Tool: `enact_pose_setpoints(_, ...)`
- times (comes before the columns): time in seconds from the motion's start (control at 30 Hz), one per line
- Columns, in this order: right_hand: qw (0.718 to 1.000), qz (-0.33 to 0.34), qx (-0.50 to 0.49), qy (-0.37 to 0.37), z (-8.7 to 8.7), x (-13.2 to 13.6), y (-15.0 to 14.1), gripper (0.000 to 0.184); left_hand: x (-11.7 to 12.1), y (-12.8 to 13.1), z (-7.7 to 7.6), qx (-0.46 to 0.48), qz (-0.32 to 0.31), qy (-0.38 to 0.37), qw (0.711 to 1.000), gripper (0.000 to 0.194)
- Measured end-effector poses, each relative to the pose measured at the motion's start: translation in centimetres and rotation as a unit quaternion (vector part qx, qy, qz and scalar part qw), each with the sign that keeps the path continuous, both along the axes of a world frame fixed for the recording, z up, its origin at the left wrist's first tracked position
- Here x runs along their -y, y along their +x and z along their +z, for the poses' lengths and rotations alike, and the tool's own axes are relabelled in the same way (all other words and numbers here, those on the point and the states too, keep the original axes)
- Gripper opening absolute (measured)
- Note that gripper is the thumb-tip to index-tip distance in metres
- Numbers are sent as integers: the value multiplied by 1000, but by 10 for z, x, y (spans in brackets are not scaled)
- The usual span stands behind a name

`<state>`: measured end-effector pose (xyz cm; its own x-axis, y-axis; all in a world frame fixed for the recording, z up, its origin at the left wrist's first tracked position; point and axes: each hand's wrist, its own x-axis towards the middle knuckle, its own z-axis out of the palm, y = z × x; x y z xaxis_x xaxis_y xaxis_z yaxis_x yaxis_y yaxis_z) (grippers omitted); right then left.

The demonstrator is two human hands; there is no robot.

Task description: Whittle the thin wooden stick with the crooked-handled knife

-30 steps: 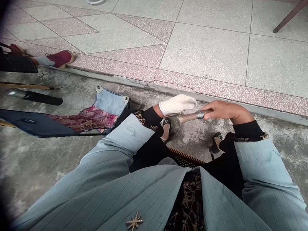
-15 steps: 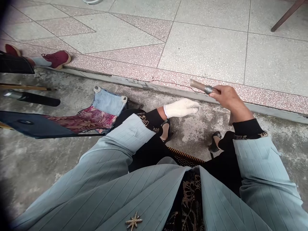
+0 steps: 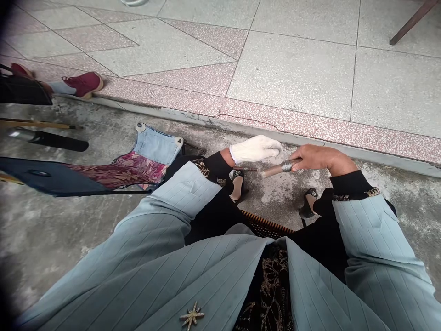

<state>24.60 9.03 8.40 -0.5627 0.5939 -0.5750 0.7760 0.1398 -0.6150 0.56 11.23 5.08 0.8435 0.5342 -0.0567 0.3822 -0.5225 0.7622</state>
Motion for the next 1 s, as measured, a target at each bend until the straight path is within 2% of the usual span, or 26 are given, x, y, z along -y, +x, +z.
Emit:
enact_pose_setpoints(0.1, 992, -50, -107, -37, 13, 2, 8, 42, -2, -1, -1, 46, 27, -67, 996, 29)
enact_pose_setpoints(0.2, 949, -228, -215, 29, 24, 4, 16, 33, 0, 1, -3, 81, 46, -124, 988, 30)
enact_pose_setpoints(0.27, 909, -335, -231, 87, 25, 3, 18, 26, 2, 4, -3, 91, 43, -133, 986, 29)
enact_pose_setpoints(0.3, 899, -363, -223, 100, 23, 2, 18, 25, 4, 6, -3, 86, 35, -123, 988, 28)
enact_pose_setpoints(0.37, 902, -378, -178, 108, 16, -1, 15, 25, 6, 9, -4, 57, 7, -77, 995, 26)
enact_pose_setpoints(0.47, 927, -340, -49, 151, 2, -6, 10, 24, 9, 13, -4, -3, -40, 6, 999, 27)
enact_pose_setpoints(0.6, 946, -211, 118, 214, -9, -10, 5, 27, 11, 14, -5, -48, -62, 52, 996, 32)
enact_pose_setpoints(0.7, 952, -129, 184, 210, -13, -9, 1, 29, 10, 13, -10, -65, -63, 78, 993, 31)
enact_pose_setpoints(0.83, 969, -39, 197, 145, -19, -7, -2, 25, 8, 13, -13, -80, -55, 93, 991, 30)
enact_pose_setpoints(1.0, 994, 35, 102, 37, -19, -4, -3, 25, 5, 8, -4, -61, -61, 85, 993, 30)
